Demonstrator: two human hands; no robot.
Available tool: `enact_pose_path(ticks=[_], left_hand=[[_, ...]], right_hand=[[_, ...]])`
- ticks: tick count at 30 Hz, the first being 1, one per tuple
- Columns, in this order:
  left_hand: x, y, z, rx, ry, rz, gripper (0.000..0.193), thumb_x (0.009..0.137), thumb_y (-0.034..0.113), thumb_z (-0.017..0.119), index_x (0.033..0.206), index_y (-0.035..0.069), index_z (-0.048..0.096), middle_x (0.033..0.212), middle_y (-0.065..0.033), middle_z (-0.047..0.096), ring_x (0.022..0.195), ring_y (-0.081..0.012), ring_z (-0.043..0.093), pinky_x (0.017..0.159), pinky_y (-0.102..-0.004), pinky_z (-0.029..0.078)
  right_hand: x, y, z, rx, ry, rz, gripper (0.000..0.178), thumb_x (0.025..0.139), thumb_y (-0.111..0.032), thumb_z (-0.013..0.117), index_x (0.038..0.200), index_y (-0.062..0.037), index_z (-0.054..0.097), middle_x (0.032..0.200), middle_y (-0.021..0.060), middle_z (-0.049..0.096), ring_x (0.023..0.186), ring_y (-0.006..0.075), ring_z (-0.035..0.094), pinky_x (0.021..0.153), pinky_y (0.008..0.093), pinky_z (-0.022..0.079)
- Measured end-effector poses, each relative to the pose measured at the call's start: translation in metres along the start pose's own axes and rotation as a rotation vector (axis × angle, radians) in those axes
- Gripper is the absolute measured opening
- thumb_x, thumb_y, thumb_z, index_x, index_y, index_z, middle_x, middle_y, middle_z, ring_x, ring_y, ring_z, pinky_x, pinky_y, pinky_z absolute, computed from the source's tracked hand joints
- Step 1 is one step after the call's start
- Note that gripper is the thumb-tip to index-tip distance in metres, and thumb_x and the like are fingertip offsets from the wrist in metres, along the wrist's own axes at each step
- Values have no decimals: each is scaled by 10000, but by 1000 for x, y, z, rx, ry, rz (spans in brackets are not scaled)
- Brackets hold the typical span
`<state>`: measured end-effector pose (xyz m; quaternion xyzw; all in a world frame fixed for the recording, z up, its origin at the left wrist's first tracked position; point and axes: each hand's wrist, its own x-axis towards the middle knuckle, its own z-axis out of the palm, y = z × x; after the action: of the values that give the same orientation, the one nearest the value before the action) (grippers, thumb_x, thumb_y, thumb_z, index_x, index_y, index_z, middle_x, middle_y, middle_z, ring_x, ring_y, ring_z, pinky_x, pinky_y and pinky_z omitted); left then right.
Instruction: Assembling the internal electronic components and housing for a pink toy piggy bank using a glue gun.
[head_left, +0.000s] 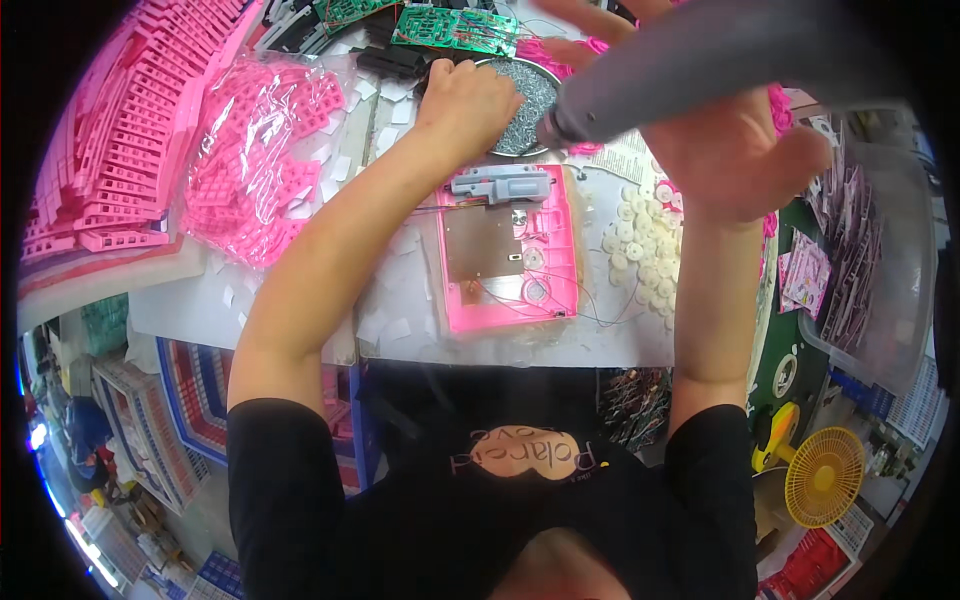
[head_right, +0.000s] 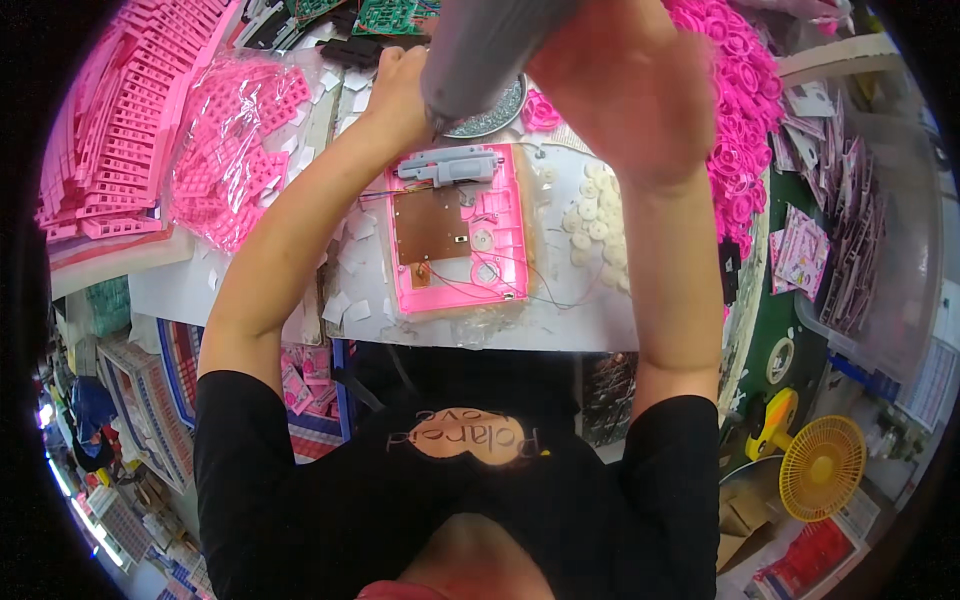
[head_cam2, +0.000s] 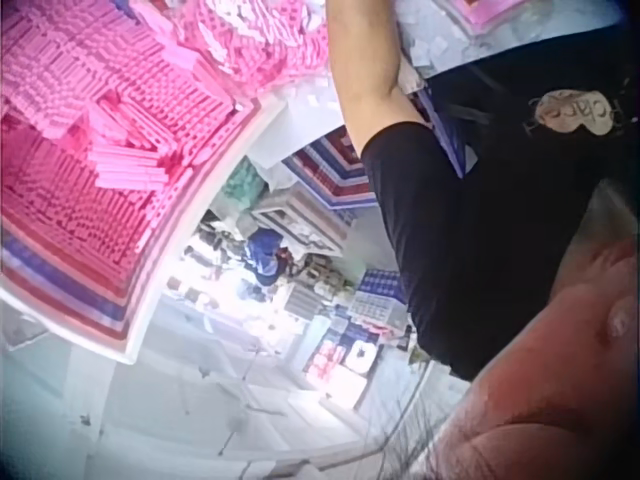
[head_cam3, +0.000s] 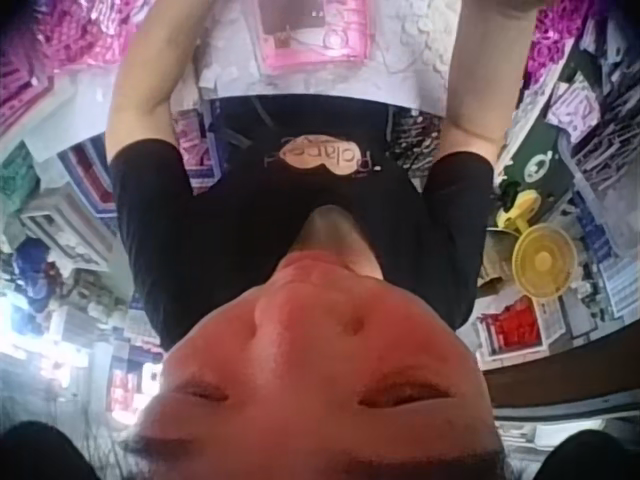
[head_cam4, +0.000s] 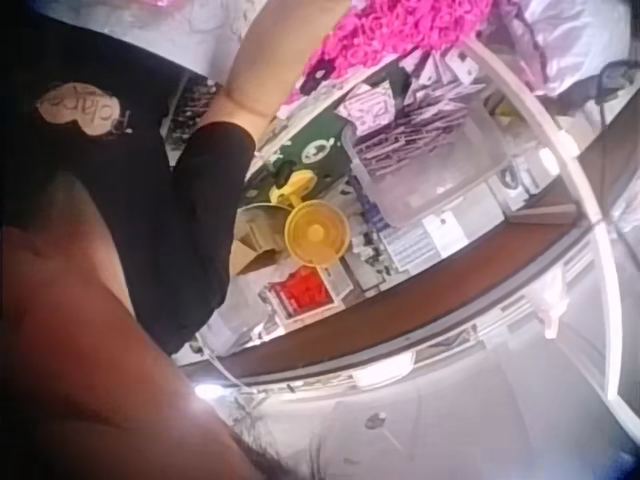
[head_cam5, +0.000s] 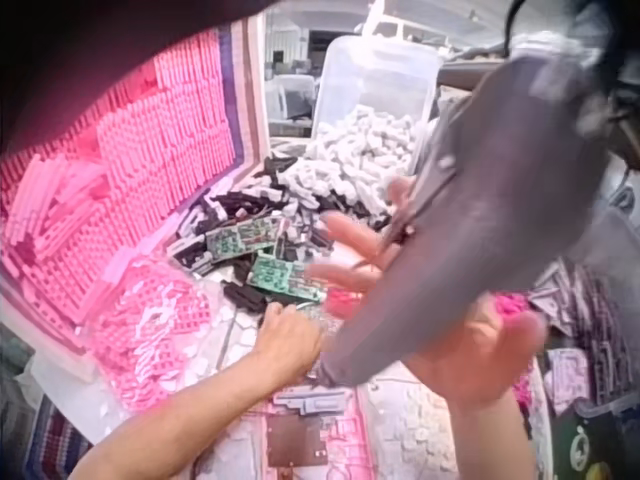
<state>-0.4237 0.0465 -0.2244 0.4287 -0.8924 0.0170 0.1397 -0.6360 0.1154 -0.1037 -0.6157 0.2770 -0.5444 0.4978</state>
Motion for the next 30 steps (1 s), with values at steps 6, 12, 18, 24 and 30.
enact_pose_path(ticks=[6,12,18,24,30], left_hand=[[-27,7,-31,-202,180,74,195,872,282,720,782,123,652,815,-32,651,852,-265,612,855,-448,357],[-81,53,-56,-556,240,71,77,842,185,747,844,127,696,782,-14,634,797,-216,608,871,-410,337],[-91,63,-57,-728,164,-55,67,810,155,760,851,142,709,768,16,638,757,-175,612,849,-389,335],[-88,63,-58,-659,157,-32,112,789,200,787,858,156,712,769,23,633,791,-171,625,901,-429,336],[-80,65,-59,-313,251,-31,226,763,255,816,908,139,687,963,7,663,977,-196,608,1019,-515,285]], right_hand=[[13,-14,31,210,45,218,519,875,-101,722,1333,12,508,935,116,675,870,236,666,807,397,529],[-24,18,31,153,40,-11,345,966,-133,552,1297,-51,503,793,73,583,712,224,598,713,411,511],[-38,16,54,214,32,-141,287,935,-75,543,1219,-58,501,636,20,445,551,127,432,559,321,412],[-41,20,57,267,54,-115,278,936,-72,566,1207,-58,506,649,29,463,552,122,444,545,311,415],[-32,38,52,244,215,-138,214,881,0,671,1081,13,595,736,57,619,586,94,577,535,253,478]])
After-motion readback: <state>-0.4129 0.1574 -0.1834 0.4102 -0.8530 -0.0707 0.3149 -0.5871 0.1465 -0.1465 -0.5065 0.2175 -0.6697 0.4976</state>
